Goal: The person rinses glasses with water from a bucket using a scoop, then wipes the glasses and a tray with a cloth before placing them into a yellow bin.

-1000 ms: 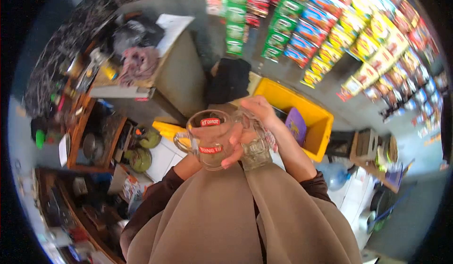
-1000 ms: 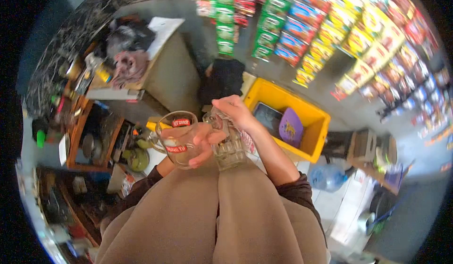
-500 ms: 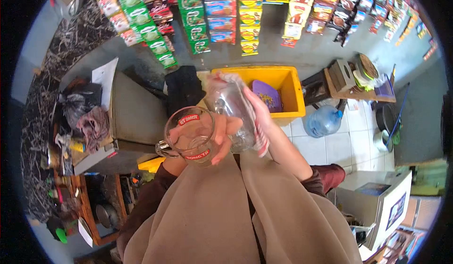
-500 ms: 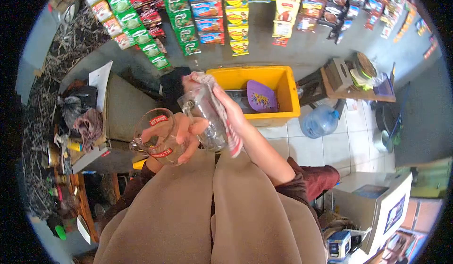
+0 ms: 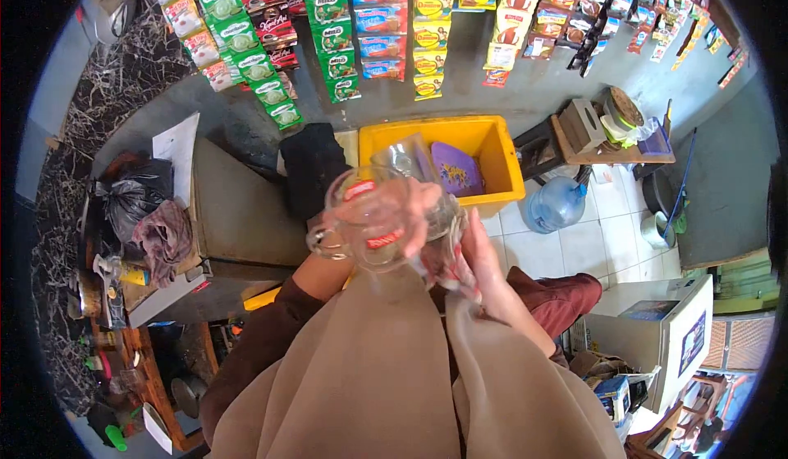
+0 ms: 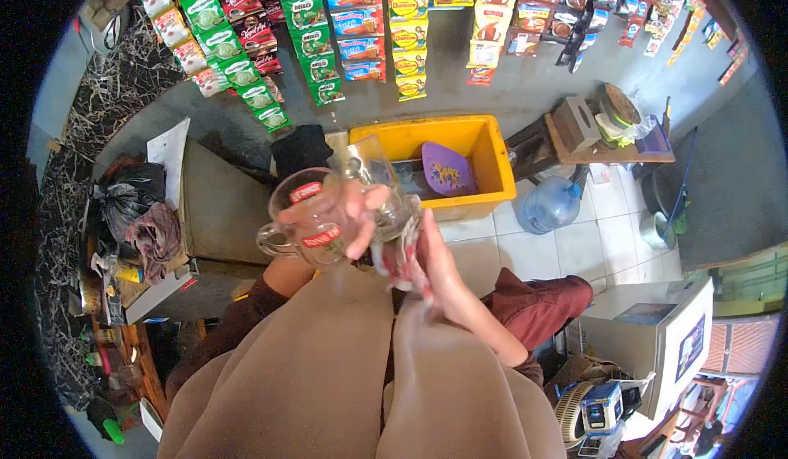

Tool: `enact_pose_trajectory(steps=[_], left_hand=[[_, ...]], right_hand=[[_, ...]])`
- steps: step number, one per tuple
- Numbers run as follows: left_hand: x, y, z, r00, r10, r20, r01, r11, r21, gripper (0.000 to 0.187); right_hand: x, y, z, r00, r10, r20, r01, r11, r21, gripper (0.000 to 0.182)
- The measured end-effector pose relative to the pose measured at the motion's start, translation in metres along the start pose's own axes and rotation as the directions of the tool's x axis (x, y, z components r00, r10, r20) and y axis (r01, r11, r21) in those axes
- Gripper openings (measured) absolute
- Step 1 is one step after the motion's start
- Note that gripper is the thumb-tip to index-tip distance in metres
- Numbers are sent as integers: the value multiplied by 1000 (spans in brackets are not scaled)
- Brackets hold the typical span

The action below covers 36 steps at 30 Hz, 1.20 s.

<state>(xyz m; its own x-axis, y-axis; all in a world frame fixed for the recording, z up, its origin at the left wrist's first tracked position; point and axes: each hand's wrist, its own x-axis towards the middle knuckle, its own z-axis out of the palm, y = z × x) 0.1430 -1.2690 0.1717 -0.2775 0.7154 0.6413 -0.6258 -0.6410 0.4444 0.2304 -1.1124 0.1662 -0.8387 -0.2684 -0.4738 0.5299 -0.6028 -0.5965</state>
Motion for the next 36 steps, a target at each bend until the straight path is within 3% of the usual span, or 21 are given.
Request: enact_pose_trajectory(steps=[2, 3, 4, 6, 8, 9, 12, 13, 14, 16, 17, 19, 20, 22, 24, 26, 27, 30, 32, 34, 36], left_hand=[[2, -4, 13, 995, -72, -67, 69, 996, -51, 63], [1, -3, 17, 987, -142, -75, 147, 987, 70, 67], [-1, -2, 23, 973, -210, -96, 225, 956, 189, 71], [-4, 2, 29, 967, -239, -89, 252, 952, 175, 78], [-15, 2, 26, 935, -343, -95, 351, 932, 92, 81], [-13, 2, 24, 924, -382, 5, 382, 924, -13, 82], [-7, 6, 23, 845, -499, 194, 490, 866, 98, 83], [4, 0, 6, 801, -433, 414, 339, 897, 283, 82], [-1, 0, 1, 798, -431, 421, 338, 899, 279, 82], [-10, 4, -1, 714, -588, 380, 490, 807, 328, 86], [-10, 4, -2, 712, -588, 383, 490, 808, 328, 86], [-6, 2, -4, 615, -605, 506, 593, 778, 208, 88], [-3, 2, -2, 614, -605, 506, 594, 777, 209, 88], [1, -2, 5, 494, -665, 560, 674, 700, 237, 89], [1, -9, 17, 440, -634, 636, 719, 673, 173, 90], [5, -6, 33, 231, -779, 583, 906, 391, 164, 92], [-8, -24, 21, 376, -657, 653, 782, 604, 157, 93], [-18, -22, 10, 408, -650, 641, 783, 610, 119, 90], [-7, -18, 15, 474, -611, 634, 744, 663, 83, 87], [-6, -13, 18, 529, -572, 627, 702, 710, 55, 83], [-21, -1, 32, 783, -586, 209, 611, 787, -81, 72]], right_hand=[[28, 14, -17, 999, -41, 12, 40, 997, 59, 50], [34, 7, -22, 997, -48, 63, 45, 998, 51, 50], [45, 4, -18, 989, -146, -11, 145, 974, 171, 41], [38, -28, -7, 841, -489, -234, 527, 838, 142, 36], [19, -62, -16, 799, -583, -147, 586, 810, -26, 44], [9, -78, -8, 780, -624, -47, 615, 778, -124, 46], [-8, -106, 34, 685, -699, 207, 712, 582, -393, 51], [-1, -110, 29, 690, -619, 376, 699, 433, -570, 46], [6, -109, 29, 747, -417, 518, 664, 513, -544, 31], [20, -113, 32, 858, 161, 488, 478, 97, -873, 21], [29, -115, 35, 860, 159, 485, 476, 96, -874, 21], [46, -114, 42, 516, 814, 267, 689, -209, -694, 20], [48, -102, 44, 517, 813, 268, 689, -210, -694, 20], [46, -63, 43, 86, 805, 587, 470, 486, -737, 26], [49, -29, 34, 44, 839, 542, 421, 477, -772, 29], [47, -16, 26, -6, 869, 494, 368, 462, -807, 31], [45, -12, 22, 14, 857, 516, 349, 479, -806, 31], [46, -9, 16, 37, 792, 610, 340, 564, -752, 29], [43, -31, 26, 188, 857, 479, 409, 375, -832, 29], [43, -41, 19, 223, 777, 589, 495, 430, -755, 27], [37, -58, 19, 442, 664, 603, 579, 302, -757, 33]])
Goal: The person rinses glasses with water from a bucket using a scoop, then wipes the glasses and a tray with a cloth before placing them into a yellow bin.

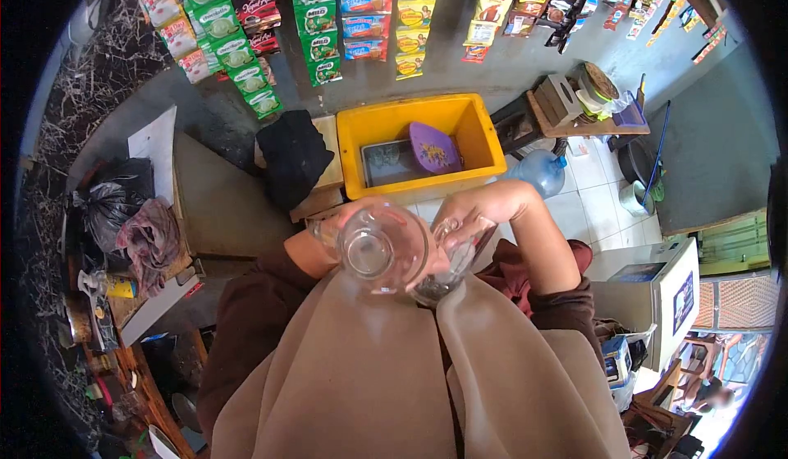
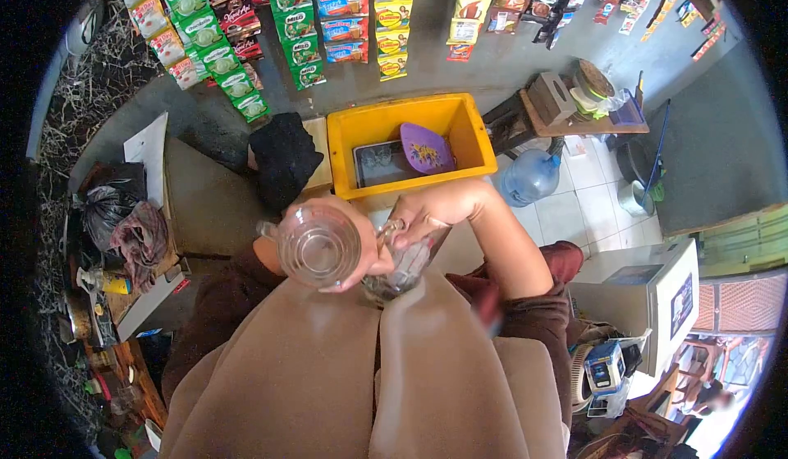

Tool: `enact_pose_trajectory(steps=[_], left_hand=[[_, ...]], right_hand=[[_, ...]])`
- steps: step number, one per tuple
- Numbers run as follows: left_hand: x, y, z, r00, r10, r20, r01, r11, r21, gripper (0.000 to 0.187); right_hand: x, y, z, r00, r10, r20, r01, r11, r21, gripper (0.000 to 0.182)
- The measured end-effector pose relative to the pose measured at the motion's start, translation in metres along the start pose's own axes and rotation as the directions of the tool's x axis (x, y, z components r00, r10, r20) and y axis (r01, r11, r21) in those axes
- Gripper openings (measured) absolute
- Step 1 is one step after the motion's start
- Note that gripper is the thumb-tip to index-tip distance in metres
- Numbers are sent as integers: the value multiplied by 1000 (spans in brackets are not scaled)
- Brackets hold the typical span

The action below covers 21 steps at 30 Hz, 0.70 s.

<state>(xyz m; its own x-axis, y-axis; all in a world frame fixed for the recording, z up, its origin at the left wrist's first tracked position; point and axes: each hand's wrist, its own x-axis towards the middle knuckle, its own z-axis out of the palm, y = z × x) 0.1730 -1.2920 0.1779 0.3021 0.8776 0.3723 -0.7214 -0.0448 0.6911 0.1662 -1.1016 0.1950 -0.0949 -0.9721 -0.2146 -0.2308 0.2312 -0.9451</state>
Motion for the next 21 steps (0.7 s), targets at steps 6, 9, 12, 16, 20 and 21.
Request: enact_pose_trajectory(steps=[6, 9, 12, 16, 20, 21], left_hand=[[10, 13, 6, 996, 62, -69, -65, 997, -35, 61], [9, 21, -5, 996, 91, 0, -91, 995, -37, 60], [4, 26, -16, 996, 3, 87, -8, 998, 59, 71], [13, 19, -23, 981, 192, -9, -192, 981, -16, 68], [4, 7, -47, 884, 462, -64, -461, 887, 43, 78], [5, 8, -46, 861, 486, -149, -481, 874, 68, 81]], right_hand=[[-62, -20, 1, 318, 114, -941, 560, 778, 284, 31], [-46, -44, 17, -111, 105, -988, 656, 755, 7, 39], [-1, -10, 47, -126, -123, -984, 149, 979, -142, 45], [23, 1, 47, -85, 98, -992, 538, 842, 37, 32], [16, 25, 56, 40, 154, -987, 277, 948, 159, 37], [10, 17, 64, 69, 364, -929, 235, 899, 370, 38]])
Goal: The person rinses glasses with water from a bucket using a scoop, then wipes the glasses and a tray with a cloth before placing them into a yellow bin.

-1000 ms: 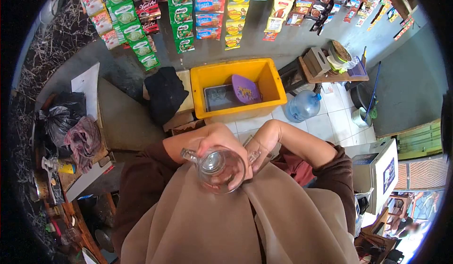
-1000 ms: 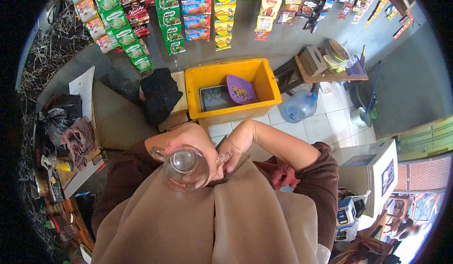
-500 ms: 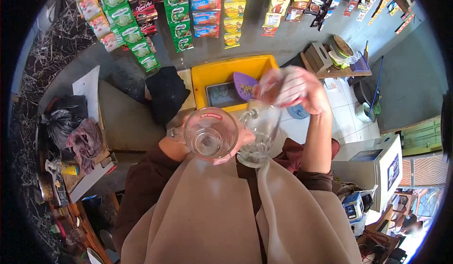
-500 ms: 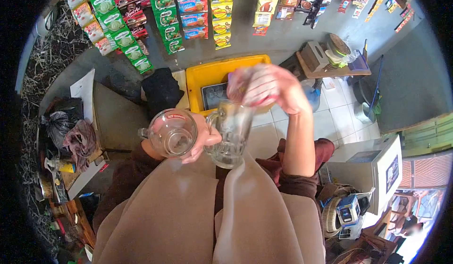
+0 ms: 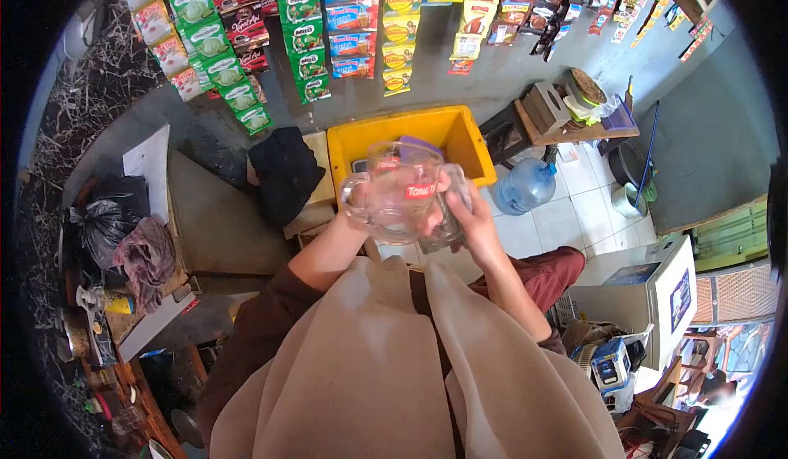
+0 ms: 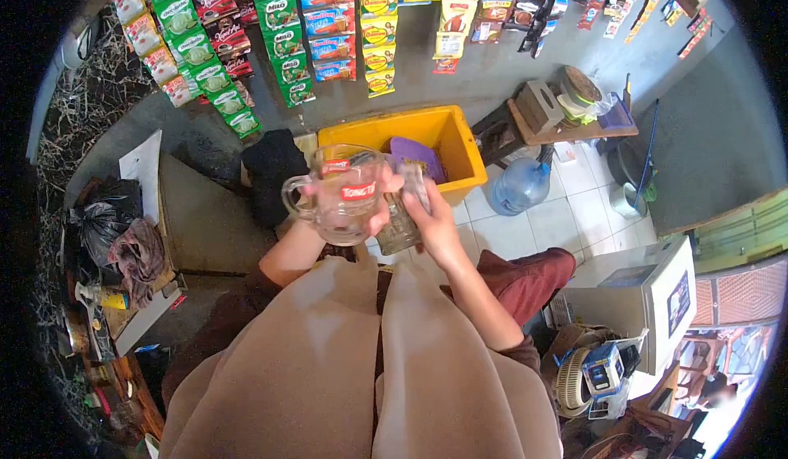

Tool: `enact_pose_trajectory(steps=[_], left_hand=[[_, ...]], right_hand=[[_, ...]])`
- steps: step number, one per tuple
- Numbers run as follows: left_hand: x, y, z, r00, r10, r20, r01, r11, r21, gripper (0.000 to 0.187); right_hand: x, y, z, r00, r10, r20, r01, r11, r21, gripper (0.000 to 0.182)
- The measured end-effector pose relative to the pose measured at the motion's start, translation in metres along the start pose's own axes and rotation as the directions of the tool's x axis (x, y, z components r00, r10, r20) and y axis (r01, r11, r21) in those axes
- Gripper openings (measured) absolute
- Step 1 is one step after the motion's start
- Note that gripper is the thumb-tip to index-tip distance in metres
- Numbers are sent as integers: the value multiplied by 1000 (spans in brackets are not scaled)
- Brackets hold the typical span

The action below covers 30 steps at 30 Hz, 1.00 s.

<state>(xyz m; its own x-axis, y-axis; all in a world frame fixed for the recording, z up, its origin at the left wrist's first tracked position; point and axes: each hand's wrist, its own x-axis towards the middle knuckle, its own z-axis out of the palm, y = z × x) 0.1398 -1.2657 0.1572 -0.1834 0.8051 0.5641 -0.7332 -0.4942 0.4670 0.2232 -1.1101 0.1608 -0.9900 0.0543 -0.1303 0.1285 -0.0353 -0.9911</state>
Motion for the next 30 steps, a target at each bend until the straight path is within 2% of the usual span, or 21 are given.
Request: enact_pose_trajectory(steps=[3, 5, 6, 7, 9, 10, 11, 12, 13, 14, 15, 17, 18, 21, 22, 23, 25, 26, 27, 28, 30], left_hand=[[-1, -4, 2, 993, 1, -117, 4, 999, 37, 85], [0, -24, 1, 839, 106, -534, 8, 978, 208, 64], [10, -26, 11, 876, 199, -440, -36, 936, 351, 62], [12, -28, 13, 878, 196, -438, -35, 936, 349, 62], [17, -28, 20, 783, 296, -547, -43, 903, 427, 63], [23, -29, 27, 713, 357, -604, -150, 918, 367, 50], [26, -28, 22, 712, 362, -601, -153, 916, 371, 50], [25, -26, 12, 646, 283, -709, -17, 934, 357, 56], [19, -30, 1, 556, 205, -805, 116, 941, 319, 61], [1, -41, -14, 668, 257, -699, 140, 878, 457, 47], [0, -43, -10, 664, 257, -702, 140, 880, 453, 47], [11, -45, -1, 611, 462, -642, 292, 623, 726, 41], [17, -45, 4, 595, 552, -584, 372, 455, 809, 37], [30, -47, 14, 600, 732, -323, 570, -108, 815, 28], [26, -52, 3, 477, 709, -519, 458, 304, 835, 43], [23, -51, 6, 474, 710, -521, 458, 306, 834, 43], [16, -50, 18, 612, 723, -321, 407, 60, 911, 61], [15, -50, 20, 586, 696, -416, 388, 210, 897, 70], [15, -47, 21, 584, 698, -414, 387, 210, 898, 70], [16, -43, 22, 609, 703, -367, 404, 124, 906, 69], [18, -40, 23, 637, 701, -320, 416, 38, 909, 69]], right_hand=[[-18, -27, -21, 998, 7, -57, -2, 997, 83, 37], [-8, -26, -15, 937, -302, -176, 342, 896, 283, 41], [-4, -35, 6, 859, -387, -334, 417, 909, 20, 47], [-6, -32, 17, 858, -388, -337, 418, 908, 18, 47], [-13, -24, 35, 709, -646, -282, 608, 763, -219, 44], [-14, -21, 42, 616, -755, -226, 682, 654, -328, 43], [-16, -19, 47, 520, -840, -154, 734, 531, -423, 41], [-17, -21, 52, 523, -839, -152, 734, 534, -419, 41], [-21, -24, 56, 489, -872, -27, 690, 407, -598, 35], [-25, -28, 60, 471, -876, 105, 624, 247, -741, 29], [-24, -34, 62, 476, -873, 105, 624, 251, -740, 29], [-7, -52, 64, 627, -757, 183, 465, 175, -868, 30], [-2, -56, 66, 587, -807, 60, 477, 286, -831, 26], [7, -59, 51, 596, -799, 79, 401, 211, -892, 22], [10, -65, 43, 637, -771, 9, 462, 372, -805, 22], [14, -70, 31, 683, -729, -52, 504, 521, -689, 22], [34, -70, -10, 846, -489, -213, 389, 839, -380, 25], [31, -79, -21, 904, -317, -286, 323, 946, -27, 29], [27, -91, -26, 949, -129, -288, 225, 916, 331, 34], [22, -99, -21, 949, -131, -286, 225, 917, 329, 34], [10, -106, -9, 885, -348, -309, 436, 852, 291, 40]])
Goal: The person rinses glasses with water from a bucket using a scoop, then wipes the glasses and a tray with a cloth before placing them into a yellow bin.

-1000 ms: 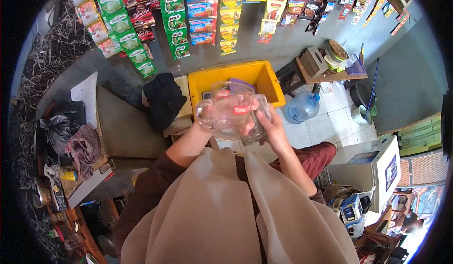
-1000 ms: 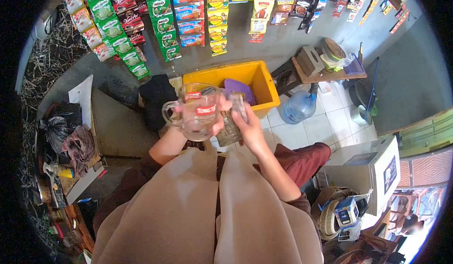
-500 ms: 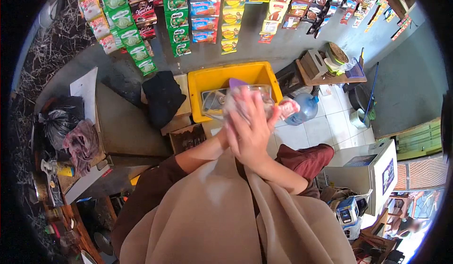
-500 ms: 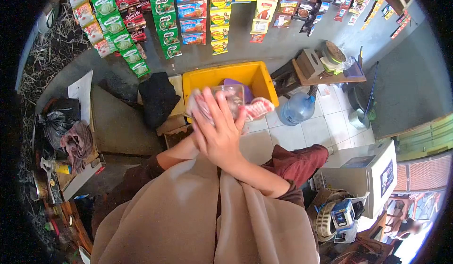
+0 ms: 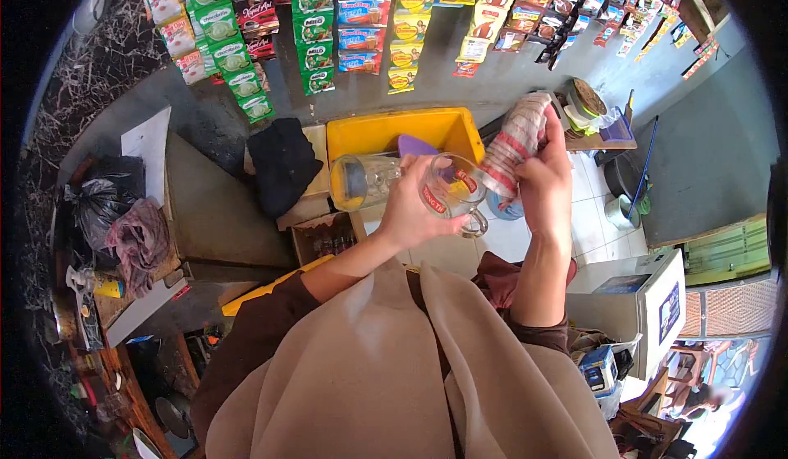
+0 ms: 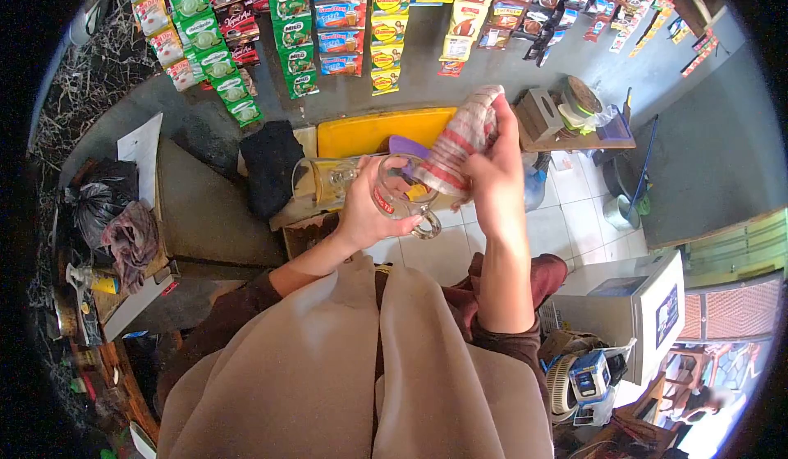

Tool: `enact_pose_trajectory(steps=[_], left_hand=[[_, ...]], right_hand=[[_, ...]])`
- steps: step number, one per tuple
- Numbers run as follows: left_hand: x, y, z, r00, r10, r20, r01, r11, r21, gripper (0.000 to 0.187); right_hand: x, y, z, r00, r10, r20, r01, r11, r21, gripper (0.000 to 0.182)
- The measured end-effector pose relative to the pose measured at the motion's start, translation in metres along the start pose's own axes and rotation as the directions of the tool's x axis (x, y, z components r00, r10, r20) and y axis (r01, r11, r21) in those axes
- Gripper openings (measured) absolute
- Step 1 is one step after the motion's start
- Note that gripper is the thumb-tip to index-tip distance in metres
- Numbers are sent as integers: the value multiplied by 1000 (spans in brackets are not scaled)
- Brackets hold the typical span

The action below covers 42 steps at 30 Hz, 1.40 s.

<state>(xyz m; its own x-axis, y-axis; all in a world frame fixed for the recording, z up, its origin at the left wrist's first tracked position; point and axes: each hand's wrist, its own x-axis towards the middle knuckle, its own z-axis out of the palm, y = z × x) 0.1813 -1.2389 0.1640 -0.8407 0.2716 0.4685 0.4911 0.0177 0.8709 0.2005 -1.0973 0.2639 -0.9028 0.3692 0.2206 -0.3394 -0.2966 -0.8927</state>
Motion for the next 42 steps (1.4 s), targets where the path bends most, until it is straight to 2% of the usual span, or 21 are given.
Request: enact_pose_trajectory(steps=[1, 2, 3, 4, 7, 8, 10, 11, 13, 17, 18, 22, 24, 25, 27, 29, 30, 31, 33, 37, 42], left_hand=[[0, 1, 0, 997, -73, 25, 75, 992, -101, 69], [1, 1, 0, 988, -142, 58, 151, 969, -198, 70], [3, 2, -2, 988, -140, 61, 150, 969, -198, 70], [5, 2, -4, 995, -41, 87, 44, 998, -41, 70], [5, 5, -6, 982, 71, 176, -101, 981, 166, 70], [4, 6, -6, 972, 87, 218, -136, 966, 221, 70], [2, 7, -6, 965, 105, 240, -160, 961, 225, 70], [3, 8, -6, 960, 123, 251, -183, 956, 231, 70], [3, 2, -8, 955, 97, 282, -159, 965, 207, 71], [2, -2, -10, 939, 39, 341, -125, 964, 236, 72], [0, -3, -10, 940, 38, 340, -126, 962, 241, 72], [-2, -6, -8, 955, 85, 283, -147, 968, 205, 72], [-1, -6, -11, 960, 153, 234, -208, 950, 234, 70], [1, -4, -17, 977, -1, 215, -25, 993, 119, 69], [7, -8, -23, 967, -157, 198, 161, 987, -2, 67], [10, -16, -27, 991, -78, 108, 115, 907, -406, 58], [13, -6, -29, 979, -74, 188, 159, 858, -489, 52], [12, 0, -27, 979, -76, 189, 160, 860, -484, 52], [1, 9, -20, 983, -74, 167, 163, 764, -624, 52], [-19, -5, -30, 1000, -15, -3, 12, 896, -444, 57], [-36, -13, -58, 961, -169, -221, 54, 893, -446, 64]], right_hand=[[-2, -1, -3, 1000, -2, -1, 2, 1000, -1, 40], [-2, -1, -9, 969, -54, 239, 150, 902, -405, 38], [-3, -3, -12, 886, 4, 463, 357, 632, -688, 37], [-1, -6, -12, 724, 99, 683, 584, 441, -682, 29], [-9, 12, -10, 602, 341, 722, 746, 83, -661, 21], [-5, 21, -16, 608, 339, 718, 742, 79, -666, 21], [7, 36, -24, 296, 674, 677, 582, 435, -687, 17], [7, 37, -25, 301, 673, 676, 582, 431, -689, 17], [8, 37, -26, 273, 697, 663, -213, 716, -665, 19], [-3, 49, -25, 398, 725, 563, -167, 660, -732, 21], [-6, 42, -18, 472, 792, 386, -231, 534, -813, 21], [-11, 48, -42, 613, 662, 430, -54, 579, -814, 21], [-23, 27, -44, 810, 508, 293, -413, 849, -328, 21], [-27, 20, -43, 804, 516, 297, -418, 844, -335, 21], [-32, 12, -42, 995, 51, 85, -41, 993, -112, 21], [-41, 45, -47, 988, -111, 104, 135, 955, -263, 26], [-43, 52, -37, 868, -275, 415, 483, 663, -572, 34], [-55, 61, -19, 885, -122, 449, 358, 795, -489, 44], [-54, 74, -6, 905, -108, 413, 287, 869, -404, 45], [-49, 113, 5, 960, -8, 280, 12, 1000, -11, 49], [-110, 136, 26, 970, 229, 79, -228, 973, -21, 26]])
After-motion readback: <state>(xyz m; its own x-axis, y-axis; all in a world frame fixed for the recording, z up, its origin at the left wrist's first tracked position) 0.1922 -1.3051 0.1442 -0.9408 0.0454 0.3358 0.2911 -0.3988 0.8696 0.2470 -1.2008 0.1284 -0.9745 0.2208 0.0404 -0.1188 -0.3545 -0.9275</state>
